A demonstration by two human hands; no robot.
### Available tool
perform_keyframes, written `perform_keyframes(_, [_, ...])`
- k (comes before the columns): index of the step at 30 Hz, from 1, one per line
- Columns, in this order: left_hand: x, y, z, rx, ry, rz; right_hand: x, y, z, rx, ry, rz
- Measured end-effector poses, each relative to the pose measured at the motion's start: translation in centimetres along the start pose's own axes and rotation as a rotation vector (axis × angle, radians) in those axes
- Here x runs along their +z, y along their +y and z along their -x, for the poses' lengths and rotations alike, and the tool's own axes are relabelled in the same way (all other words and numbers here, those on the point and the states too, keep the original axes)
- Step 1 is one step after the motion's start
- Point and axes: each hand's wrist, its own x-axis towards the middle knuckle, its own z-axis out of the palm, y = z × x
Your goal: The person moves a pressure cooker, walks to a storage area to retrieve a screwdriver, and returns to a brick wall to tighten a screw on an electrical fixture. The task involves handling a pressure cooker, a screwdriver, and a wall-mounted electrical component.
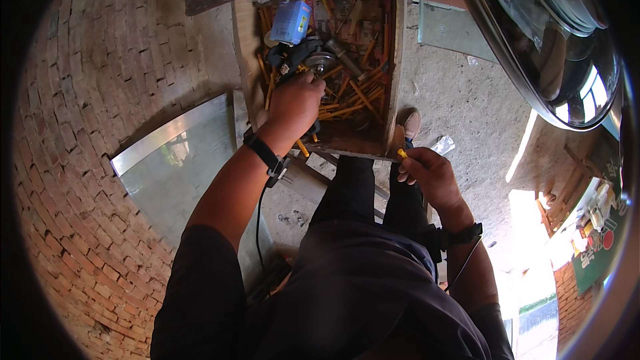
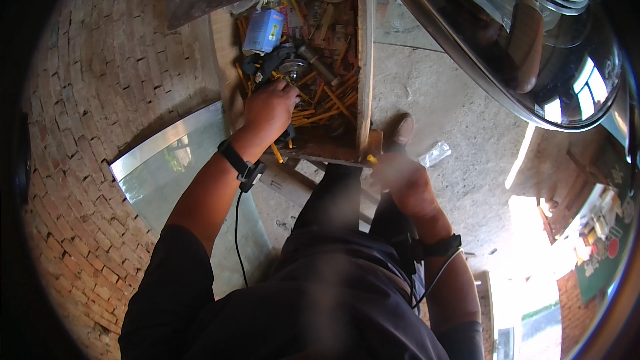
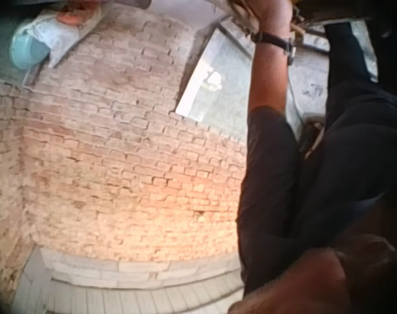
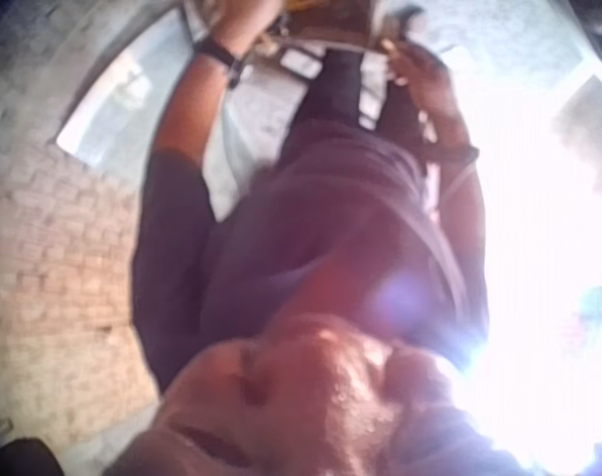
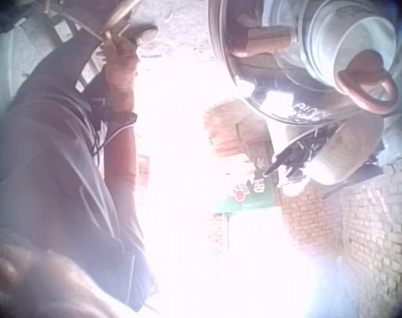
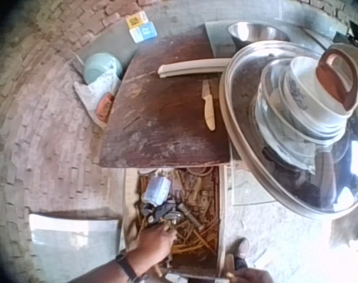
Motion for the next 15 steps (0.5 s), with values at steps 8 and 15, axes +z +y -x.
perform_keyframes(8, [2.2, 1.1, -1.1, -0.053, 0.081, -0.078, 0.0, 0.1, 0.1, 0.018, 0.021, -0.021])
perform_keyframes(15, [2.8, 1.9, -1.4, -0.067, 0.092, -0.105, 0.4, 0.2, -0.1, 0.014, 0.032, -0.126])
